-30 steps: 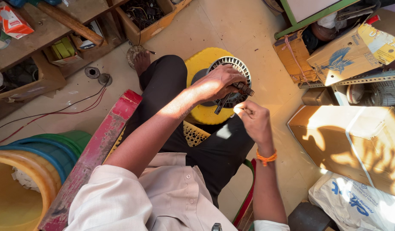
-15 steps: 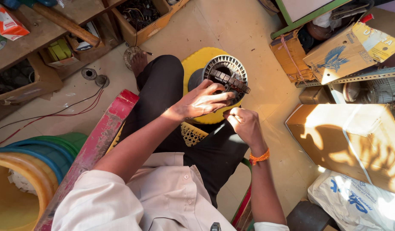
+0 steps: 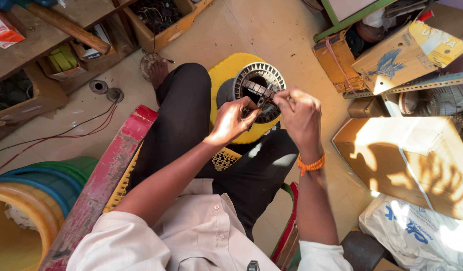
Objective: The person winds copper wire around the slots of a motor stator core by hand. They hold the stator with the left hand and feed the wire with the right hand, repeatedly wrapping it around the core's teeth.
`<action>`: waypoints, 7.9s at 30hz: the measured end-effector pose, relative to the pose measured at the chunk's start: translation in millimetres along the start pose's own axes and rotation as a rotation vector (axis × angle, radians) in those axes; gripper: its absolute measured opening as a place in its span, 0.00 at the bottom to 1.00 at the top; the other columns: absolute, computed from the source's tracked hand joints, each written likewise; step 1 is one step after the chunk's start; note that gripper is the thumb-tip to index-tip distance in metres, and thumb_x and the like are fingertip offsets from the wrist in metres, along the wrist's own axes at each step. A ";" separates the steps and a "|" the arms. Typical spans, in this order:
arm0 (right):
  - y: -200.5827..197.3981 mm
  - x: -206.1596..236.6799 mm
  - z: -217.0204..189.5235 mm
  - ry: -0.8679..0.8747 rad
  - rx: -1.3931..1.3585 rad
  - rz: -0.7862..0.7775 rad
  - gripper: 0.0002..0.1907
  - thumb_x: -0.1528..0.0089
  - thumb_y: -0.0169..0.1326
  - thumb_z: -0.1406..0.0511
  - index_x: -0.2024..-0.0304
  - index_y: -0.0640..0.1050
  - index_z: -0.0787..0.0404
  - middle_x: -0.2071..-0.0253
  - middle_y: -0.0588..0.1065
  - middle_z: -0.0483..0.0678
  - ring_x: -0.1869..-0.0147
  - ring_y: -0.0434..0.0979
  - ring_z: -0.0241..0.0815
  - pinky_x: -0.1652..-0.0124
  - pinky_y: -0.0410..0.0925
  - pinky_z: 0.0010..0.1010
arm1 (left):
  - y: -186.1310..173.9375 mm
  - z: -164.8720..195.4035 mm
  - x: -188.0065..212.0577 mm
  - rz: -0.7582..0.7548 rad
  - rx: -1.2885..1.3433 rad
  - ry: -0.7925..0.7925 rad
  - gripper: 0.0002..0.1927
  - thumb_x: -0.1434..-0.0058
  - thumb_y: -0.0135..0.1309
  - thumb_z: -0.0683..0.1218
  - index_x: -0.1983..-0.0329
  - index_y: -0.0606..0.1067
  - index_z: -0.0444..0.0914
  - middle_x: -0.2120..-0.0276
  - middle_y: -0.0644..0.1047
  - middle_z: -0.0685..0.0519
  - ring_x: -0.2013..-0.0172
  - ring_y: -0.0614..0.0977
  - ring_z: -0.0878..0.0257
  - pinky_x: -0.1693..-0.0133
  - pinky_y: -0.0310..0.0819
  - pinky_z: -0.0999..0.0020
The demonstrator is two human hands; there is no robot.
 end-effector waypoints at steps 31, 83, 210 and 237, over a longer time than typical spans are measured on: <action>-21.0 -9.0 92.7 0.455 -0.536 0.059 0.05 0.37 0.62 0.70 0.61 0.82 0.68 0.77 0.68 0.34 0.77 0.56 0.22 0.76 0.49 0.18 | -16.8 18.0 -91.3 -0.392 -0.303 0.688 0.23 0.41 0.65 0.50 0.45 0.76 0.37 0.52 0.79 0.47 0.49 0.79 0.49 0.48 0.71 0.57; 38.0 38.9 63.6 0.238 -0.204 -0.186 0.05 0.40 0.60 0.70 0.63 0.83 0.66 0.77 0.72 0.49 0.73 0.67 0.34 0.71 0.64 0.30 | -23.8 40.3 -95.5 -0.613 -0.095 0.419 0.18 0.50 0.63 0.42 0.54 0.80 0.37 0.60 0.81 0.48 0.58 0.84 0.56 0.54 0.77 0.62; -17.0 37.8 6.6 -0.194 0.042 0.008 0.04 0.39 0.63 0.69 0.61 0.83 0.60 0.66 0.78 0.49 0.65 0.79 0.48 0.64 0.70 0.35 | 0.2 -6.5 -7.7 -0.051 -0.138 0.398 0.10 0.36 0.63 0.46 0.60 0.80 0.35 0.63 0.80 0.54 0.69 0.80 0.62 0.66 0.74 0.70; 24.4 -52.3 86.1 0.271 -0.483 -0.086 0.06 0.37 0.59 0.70 0.60 0.82 0.69 0.66 0.79 0.42 0.63 0.74 0.26 0.62 0.66 0.20 | 37.1 -6.2 -28.6 0.179 0.529 -0.440 0.08 0.40 0.63 0.45 0.68 0.81 0.34 0.78 0.77 0.58 0.80 0.73 0.71 0.78 0.68 0.73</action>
Point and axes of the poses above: each hand's wrist, its own x-axis away from the middle knuckle, its own y-axis out of the palm, z = x × y, the point moved 1 cm from there along -x, towards the middle knuckle
